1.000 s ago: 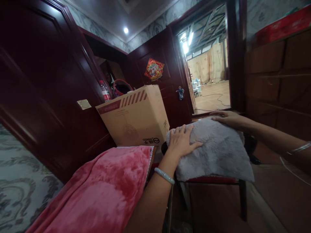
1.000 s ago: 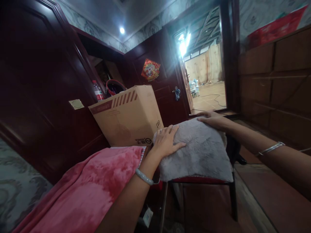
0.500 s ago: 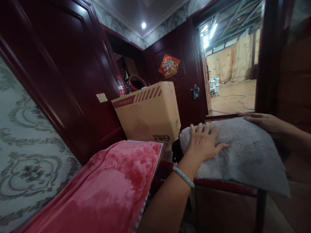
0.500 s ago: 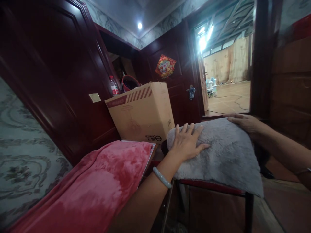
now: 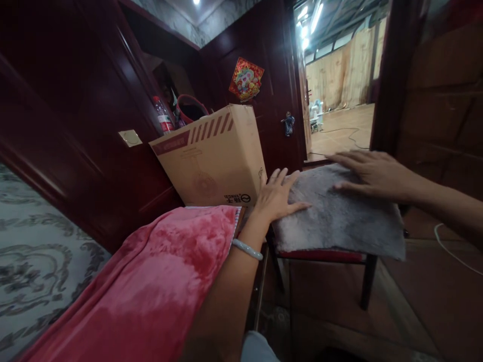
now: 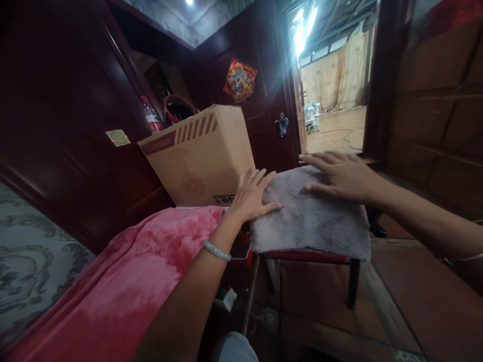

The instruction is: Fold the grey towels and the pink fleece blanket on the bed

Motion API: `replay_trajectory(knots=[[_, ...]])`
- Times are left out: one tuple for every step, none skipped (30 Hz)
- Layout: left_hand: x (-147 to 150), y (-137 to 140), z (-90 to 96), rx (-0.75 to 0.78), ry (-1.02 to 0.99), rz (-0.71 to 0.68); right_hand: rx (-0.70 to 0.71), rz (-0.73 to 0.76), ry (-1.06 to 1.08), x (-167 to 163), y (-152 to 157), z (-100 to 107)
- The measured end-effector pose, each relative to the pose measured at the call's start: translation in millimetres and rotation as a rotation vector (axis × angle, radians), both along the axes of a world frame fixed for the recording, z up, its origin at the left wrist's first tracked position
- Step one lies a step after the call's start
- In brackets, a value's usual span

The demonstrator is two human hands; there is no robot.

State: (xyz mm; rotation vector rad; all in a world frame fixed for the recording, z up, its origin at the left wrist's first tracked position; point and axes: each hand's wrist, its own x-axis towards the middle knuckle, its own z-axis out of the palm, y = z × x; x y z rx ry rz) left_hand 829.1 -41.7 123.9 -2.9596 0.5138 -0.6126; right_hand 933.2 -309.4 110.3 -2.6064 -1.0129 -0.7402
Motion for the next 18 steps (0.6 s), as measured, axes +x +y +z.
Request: replay_trajectory(knots=[[1,4,-4.8,-0.022,0.0,0.02,-0.054,0.035,0.05,-3,3,-1],[3,7,-10.6,-0.044,0.002,0.037,-0.088,0.049,0.099,-4,4,-3],[4,9,-17.0,-0.064,0.001,0.047,-0.102,0.053,0.135,-4,4,-4],[5,10,-23.3,-0.079,-0.013,0.048,-0.103,0.058,0.157,-2,3,-5],[7,10,-28.9,-0.091,-0.042,0.046,-0.097,0.065,0.166,0,2,-5],[8,10,-33.4,-0.1,-0.077,0.042,-0.093,0.071,0.17,1,0,-5],[9,10,-36.5,-0.108,-0.106,0.039,-0.091,0.073,0.169,2,-1,-5],[10,9,-38.1,-0.115,-0.123,0.039,-0.088,0.077,0.163,3,-2,-5],[10,9,-38.4,-0.119,-0.127,0.04,-0.086,0.081,0.156,3,-3,-5],[10,9,-37.6,-0.121,-0.117,0.041,-0.084,0.082,0.149,3,-3,-5],[9,9,-36.3,-0.119,-0.097,0.04,-0.081,0.087,0.142,2,-2,-6],[6,9,-34.9,-0.113,-0.077,0.038,-0.075,0.093,0.135,1,-1,-6],[2,9,-34.2,-0.105,-0.065,0.037,-0.068,0.098,0.13,1,0,-7],[-4,10,-34.5,-0.095,-0.057,0.039,-0.063,0.103,0.124,1,1,-7],[-12,12,-36.2,-0.082,-0.054,0.043,-0.056,0.112,0.117,1,2,-6],[-22,15,-39.6,-0.07,-0.05,0.048,-0.05,0.122,0.112,1,2,-6],[-34,20,-44.6,-0.06,-0.041,0.051,-0.043,0.129,0.11,2,1,-6],[-47,26,-51.1,-0.053,-0.023,0.053,-0.036,0.134,0.113,3,-1,-6]])
